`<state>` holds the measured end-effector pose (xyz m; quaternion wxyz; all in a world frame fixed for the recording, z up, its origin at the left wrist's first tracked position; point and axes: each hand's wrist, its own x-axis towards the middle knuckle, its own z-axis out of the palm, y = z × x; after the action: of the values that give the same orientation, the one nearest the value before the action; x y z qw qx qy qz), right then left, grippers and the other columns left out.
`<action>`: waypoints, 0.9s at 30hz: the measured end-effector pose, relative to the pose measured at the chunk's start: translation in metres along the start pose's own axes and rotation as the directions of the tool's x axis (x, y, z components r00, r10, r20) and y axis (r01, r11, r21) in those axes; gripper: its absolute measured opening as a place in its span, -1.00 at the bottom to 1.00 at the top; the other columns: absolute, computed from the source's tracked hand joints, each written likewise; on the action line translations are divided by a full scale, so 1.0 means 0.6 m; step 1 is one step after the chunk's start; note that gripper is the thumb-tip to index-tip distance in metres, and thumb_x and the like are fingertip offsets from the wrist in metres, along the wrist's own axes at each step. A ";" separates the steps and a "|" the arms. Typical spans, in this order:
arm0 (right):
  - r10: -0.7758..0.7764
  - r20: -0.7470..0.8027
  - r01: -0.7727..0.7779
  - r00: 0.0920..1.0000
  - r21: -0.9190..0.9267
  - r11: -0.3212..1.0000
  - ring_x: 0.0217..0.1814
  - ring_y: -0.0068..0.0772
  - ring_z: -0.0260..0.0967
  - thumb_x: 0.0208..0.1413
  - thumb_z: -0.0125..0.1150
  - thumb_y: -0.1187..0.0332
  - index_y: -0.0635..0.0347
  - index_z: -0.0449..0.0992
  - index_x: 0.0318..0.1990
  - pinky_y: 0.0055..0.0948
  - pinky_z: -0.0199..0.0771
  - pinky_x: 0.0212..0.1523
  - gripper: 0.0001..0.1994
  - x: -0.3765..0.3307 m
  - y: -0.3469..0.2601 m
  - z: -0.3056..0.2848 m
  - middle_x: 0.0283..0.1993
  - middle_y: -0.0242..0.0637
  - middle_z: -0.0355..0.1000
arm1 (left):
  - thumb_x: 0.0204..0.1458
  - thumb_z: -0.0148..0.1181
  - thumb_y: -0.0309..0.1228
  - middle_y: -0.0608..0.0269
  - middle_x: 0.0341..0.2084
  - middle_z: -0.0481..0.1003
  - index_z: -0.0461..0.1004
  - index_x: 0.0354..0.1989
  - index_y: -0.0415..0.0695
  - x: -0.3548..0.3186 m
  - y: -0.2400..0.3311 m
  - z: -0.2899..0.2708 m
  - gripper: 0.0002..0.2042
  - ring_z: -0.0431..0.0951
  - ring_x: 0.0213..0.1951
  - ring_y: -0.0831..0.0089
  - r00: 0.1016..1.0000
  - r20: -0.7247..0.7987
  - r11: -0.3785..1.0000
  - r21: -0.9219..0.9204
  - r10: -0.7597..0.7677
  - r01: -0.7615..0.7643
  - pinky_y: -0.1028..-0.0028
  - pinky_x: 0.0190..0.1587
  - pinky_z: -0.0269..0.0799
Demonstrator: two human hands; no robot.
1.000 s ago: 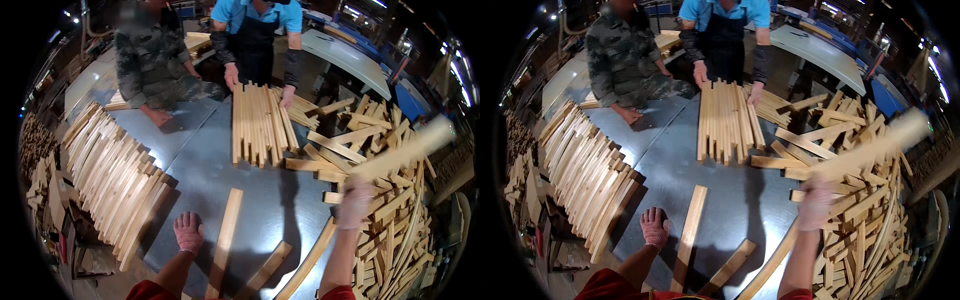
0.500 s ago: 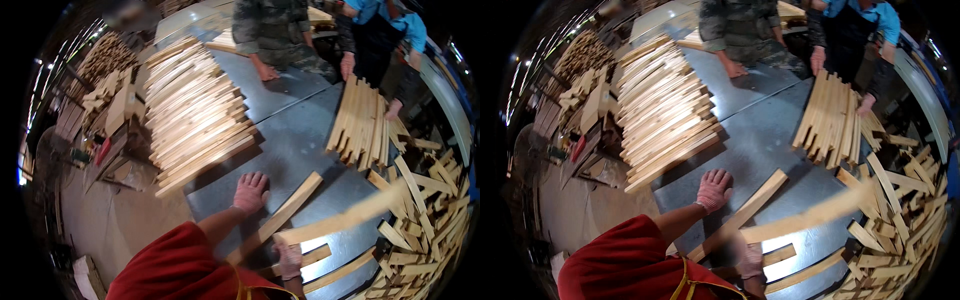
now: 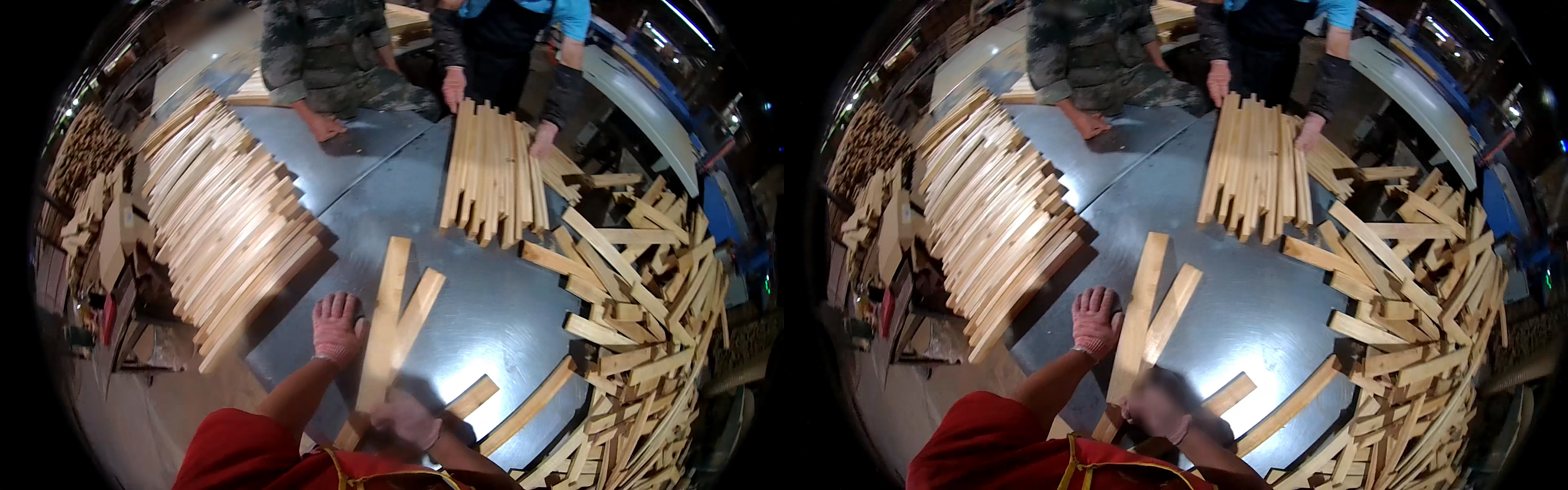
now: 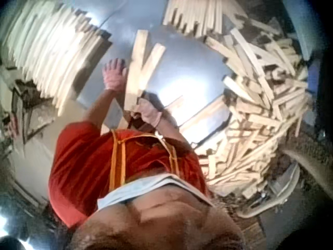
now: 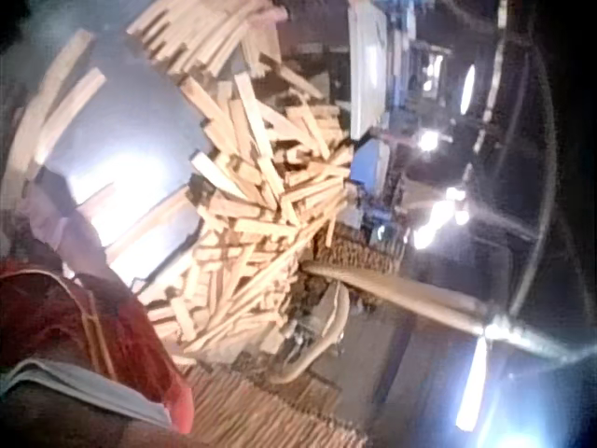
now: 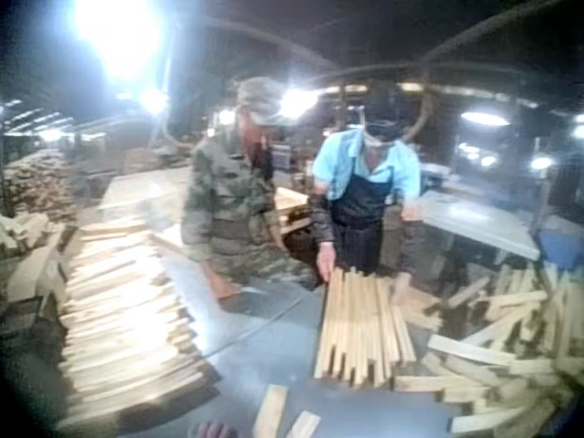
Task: The person sorts and stacks light-colored wooden planks on a large metal table. They repeatedly pick up planks from a pile, align them, and place them into a neat stack while other workers handle wood nearby.
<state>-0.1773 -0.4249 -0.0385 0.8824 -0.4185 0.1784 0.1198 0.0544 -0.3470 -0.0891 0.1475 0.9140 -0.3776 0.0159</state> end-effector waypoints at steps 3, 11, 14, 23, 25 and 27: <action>-0.063 0.044 0.074 0.997 -0.341 0.937 -0.30 -0.31 0.49 0.33 0.15 0.32 0.23 0.62 -0.23 -0.31 0.48 -0.23 -0.80 0.014 0.069 -0.025 -0.32 -0.15 0.55 | 0.08 0.22 -0.11 0.02 0.30 0.34 0.38 0.27 -0.10 0.003 0.003 0.008 -0.41 0.24 0.39 -0.05 1.000 -0.014 1.000 0.013 0.019 -0.019 -0.10 0.48 0.00; -0.130 -0.034 0.101 0.991 -0.446 0.889 -0.28 -0.25 0.51 0.23 0.22 0.29 0.17 0.62 -0.11 -0.31 0.50 -0.23 -0.80 -0.020 0.039 0.001 -0.22 -0.17 0.57 | 0.11 0.20 -0.11 -0.01 0.40 0.29 0.32 0.39 -0.10 -0.002 -0.013 0.025 -0.34 0.19 0.44 -0.10 0.999 0.040 0.999 0.023 0.033 -0.034 -0.13 0.51 -0.06; -0.291 -0.179 0.161 0.940 -0.519 0.839 -0.35 -0.25 0.50 0.23 0.27 0.23 0.14 0.62 0.02 -0.28 0.54 -0.27 -0.72 -0.027 0.032 -0.046 -0.25 -0.23 0.58 | 0.12 0.23 -0.15 -0.02 0.42 0.27 0.29 0.41 -0.12 0.000 -0.015 0.024 -0.33 0.17 0.46 -0.12 0.994 0.104 0.999 0.032 0.008 -0.011 -0.14 0.52 -0.06; -0.714 -0.681 0.779 -0.163 -0.532 0.330 -0.04 -0.52 0.49 0.26 0.46 0.25 0.28 0.36 0.35 -0.41 0.56 -0.03 -0.40 -0.258 -0.369 -0.179 -0.03 -0.33 0.54 | 0.12 0.24 -0.20 -0.08 0.41 0.25 0.26 0.42 -0.15 -0.006 -0.016 0.045 -0.32 0.15 0.46 -0.14 0.998 0.061 0.996 0.089 0.025 -0.030 -0.12 0.52 -0.07; -0.709 -0.704 0.735 0.044 -0.458 0.500 0.01 -0.50 0.47 0.26 0.46 0.26 0.32 0.24 0.44 -0.40 0.54 0.03 -0.29 -0.275 -0.360 -0.209 0.01 -0.31 0.52 | 0.12 0.25 -0.16 -0.07 0.39 0.27 0.28 0.40 -0.14 -0.005 -0.013 0.045 -0.33 0.16 0.45 -0.15 0.999 0.054 0.996 0.091 0.006 -0.011 -0.11 0.53 -0.08; -0.680 -0.701 0.685 0.216 -0.387 0.617 0.04 -0.48 0.46 0.26 0.46 0.28 0.35 0.15 0.51 -0.39 0.52 0.08 -0.21 -0.251 -0.311 -0.230 0.02 -0.31 0.51 | 0.12 0.24 -0.16 -0.07 0.37 0.29 0.30 0.38 -0.14 -0.010 -0.028 0.064 -0.35 0.18 0.44 -0.14 1.000 -0.005 0.992 0.127 0.023 -0.022 -0.11 0.53 -0.07</action>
<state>-0.2761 -0.6580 0.0728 0.6619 -0.4553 0.3513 -0.4808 0.0587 -0.3424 -0.1307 0.0901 0.9172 -0.3855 0.0444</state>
